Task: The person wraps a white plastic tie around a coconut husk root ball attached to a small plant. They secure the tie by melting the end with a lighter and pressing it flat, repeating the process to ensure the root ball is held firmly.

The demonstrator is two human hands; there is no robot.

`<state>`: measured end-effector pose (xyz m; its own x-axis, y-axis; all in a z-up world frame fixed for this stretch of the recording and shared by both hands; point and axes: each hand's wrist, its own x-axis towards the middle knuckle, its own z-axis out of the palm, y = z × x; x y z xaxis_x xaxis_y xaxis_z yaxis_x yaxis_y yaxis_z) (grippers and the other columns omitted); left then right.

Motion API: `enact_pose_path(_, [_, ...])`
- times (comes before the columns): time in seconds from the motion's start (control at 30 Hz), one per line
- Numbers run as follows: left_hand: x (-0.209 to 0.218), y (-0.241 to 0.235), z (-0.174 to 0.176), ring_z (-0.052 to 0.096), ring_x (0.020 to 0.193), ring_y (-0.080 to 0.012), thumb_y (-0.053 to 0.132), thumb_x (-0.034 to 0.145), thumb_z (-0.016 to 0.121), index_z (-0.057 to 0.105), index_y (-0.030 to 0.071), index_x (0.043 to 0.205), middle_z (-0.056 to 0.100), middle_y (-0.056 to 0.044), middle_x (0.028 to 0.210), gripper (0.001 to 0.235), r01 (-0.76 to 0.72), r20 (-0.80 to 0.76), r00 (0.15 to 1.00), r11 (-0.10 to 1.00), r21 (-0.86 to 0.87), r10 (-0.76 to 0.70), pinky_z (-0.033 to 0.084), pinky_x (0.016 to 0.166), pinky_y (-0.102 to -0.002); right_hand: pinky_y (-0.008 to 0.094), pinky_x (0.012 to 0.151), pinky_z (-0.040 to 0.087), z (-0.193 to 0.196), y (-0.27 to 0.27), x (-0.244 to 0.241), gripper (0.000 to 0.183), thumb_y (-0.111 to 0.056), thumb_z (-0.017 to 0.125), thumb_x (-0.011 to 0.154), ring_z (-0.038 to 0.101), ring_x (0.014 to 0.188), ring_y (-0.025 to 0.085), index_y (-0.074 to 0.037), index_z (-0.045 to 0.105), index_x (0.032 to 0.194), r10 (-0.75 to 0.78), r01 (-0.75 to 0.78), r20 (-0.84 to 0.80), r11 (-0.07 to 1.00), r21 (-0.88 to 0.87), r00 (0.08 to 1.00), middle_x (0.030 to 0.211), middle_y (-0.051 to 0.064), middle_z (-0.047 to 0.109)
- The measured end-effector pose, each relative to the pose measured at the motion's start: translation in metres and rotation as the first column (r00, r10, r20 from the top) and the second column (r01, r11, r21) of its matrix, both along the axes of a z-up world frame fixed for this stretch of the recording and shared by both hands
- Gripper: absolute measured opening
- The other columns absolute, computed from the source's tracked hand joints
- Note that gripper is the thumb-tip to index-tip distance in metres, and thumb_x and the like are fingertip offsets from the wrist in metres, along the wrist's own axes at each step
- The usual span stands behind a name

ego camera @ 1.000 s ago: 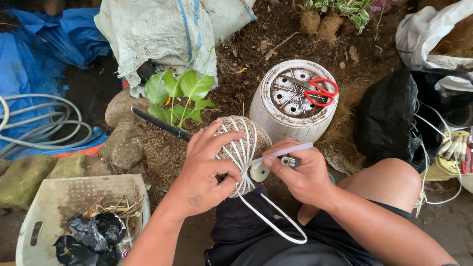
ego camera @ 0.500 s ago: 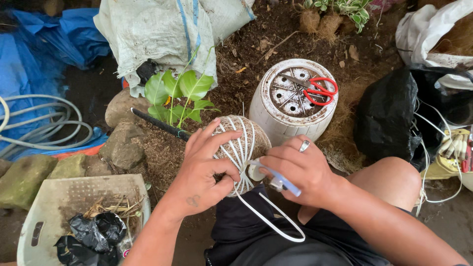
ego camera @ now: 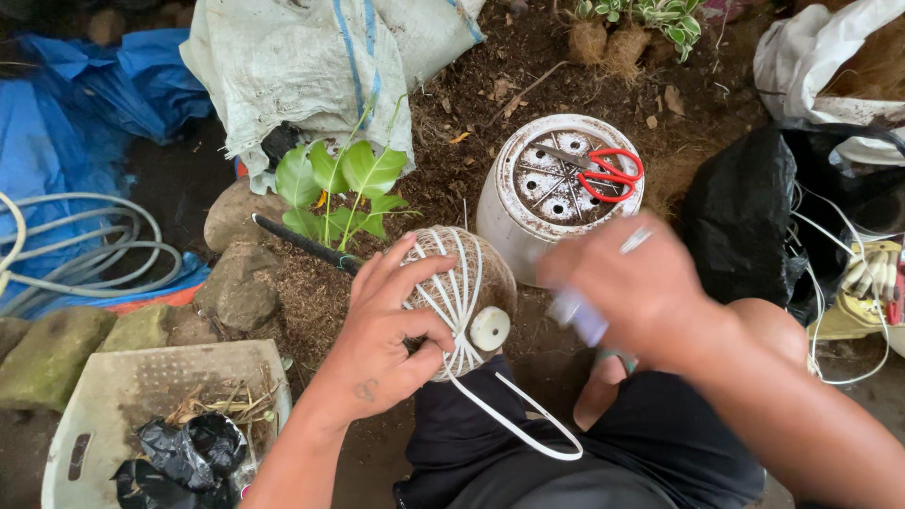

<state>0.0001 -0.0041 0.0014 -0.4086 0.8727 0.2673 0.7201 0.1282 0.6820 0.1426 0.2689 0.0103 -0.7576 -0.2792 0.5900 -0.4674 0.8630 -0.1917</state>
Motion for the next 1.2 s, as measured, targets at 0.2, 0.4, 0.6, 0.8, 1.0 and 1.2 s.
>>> enact_pose_path(0.2, [-0.001,0.001,0.000,0.033,0.150,-0.0418,0.009,0.064,0.075,0.074,0.015,0.071,0.059,-0.007,0.144,0.009,-0.014,-0.014,1.000,1.000,-0.008,0.014,0.021,0.120,-0.057,0.049,0.075,0.055,-0.079,0.124,-0.024,0.032,-0.035,0.070,0.095,0.070,0.082,0.039,-0.006,0.075,0.106,-0.563,0.765,0.690,0.644,0.021,0.455,0.090,0.025,0.071])
enact_pose_path(0.4, [-0.002,-0.001,0.000,0.032,0.151,-0.0416,0.009,0.064,0.075,0.073,0.016,0.069,0.059,-0.006,0.145,0.008,-0.026,-0.006,1.000,0.999,-0.037,0.026,0.020,0.120,-0.057,0.048,0.090,0.054,-0.224,0.154,-0.037,0.038,-0.035,0.071,0.087,0.069,0.102,0.039,-0.008,0.074,0.112,-0.471,0.559,0.857,0.776,0.291,0.208,0.106,0.021,0.073])
enact_pose_path(0.6, [-0.006,-0.001,-0.003,0.031,0.150,-0.0425,0.011,0.061,0.075,0.072,0.018,0.065,0.058,-0.006,0.143,0.010,-0.028,-0.036,0.999,0.998,-0.062,0.026,0.018,0.120,-0.057,0.048,0.089,0.055,-0.266,0.157,-0.068,0.043,-0.036,0.073,0.086,0.069,0.105,0.037,-0.003,0.072,0.113,-0.483,0.453,0.861,0.811,0.370,0.161,0.110,0.020,0.072])
enact_pose_path(0.8, [-0.009,-0.005,-0.007,0.030,0.150,-0.0442,0.011,0.060,0.076,0.073,0.020,0.066,0.059,-0.008,0.143,0.011,-0.024,-0.007,1.000,0.999,-0.047,0.024,0.016,0.119,-0.061,0.045,0.090,0.056,-0.284,0.171,-0.081,0.049,-0.041,0.077,0.081,0.071,0.103,0.036,0.001,0.076,0.106,-0.434,0.444,0.899,0.819,0.363,0.066,0.109,0.021,0.073])
enact_pose_path(1.0, [-0.011,-0.004,-0.007,0.030,0.150,-0.0443,0.011,0.060,0.077,0.073,0.020,0.066,0.059,-0.008,0.143,0.012,-0.013,0.002,1.000,0.999,-0.045,0.013,0.016,0.119,-0.061,0.045,0.090,0.055,-0.298,0.184,-0.075,0.049,-0.043,0.075,0.083,0.072,0.101,0.038,0.001,0.076,0.106,-0.382,0.499,0.916,0.821,0.276,0.121,0.106,0.024,0.075])
enact_pose_path(1.2, [-0.010,-0.004,-0.006,0.031,0.150,-0.0438,0.011,0.060,0.076,0.073,0.020,0.067,0.058,-0.008,0.143,0.012,-0.011,-0.009,1.000,0.999,-0.038,0.010,0.016,0.120,-0.061,0.047,0.091,0.052,-0.309,0.195,-0.072,0.053,-0.033,0.071,0.086,0.068,0.105,0.040,0.006,0.062,0.120,-0.402,0.833,0.873,0.553,-0.009,0.276,0.109,0.029,0.069])
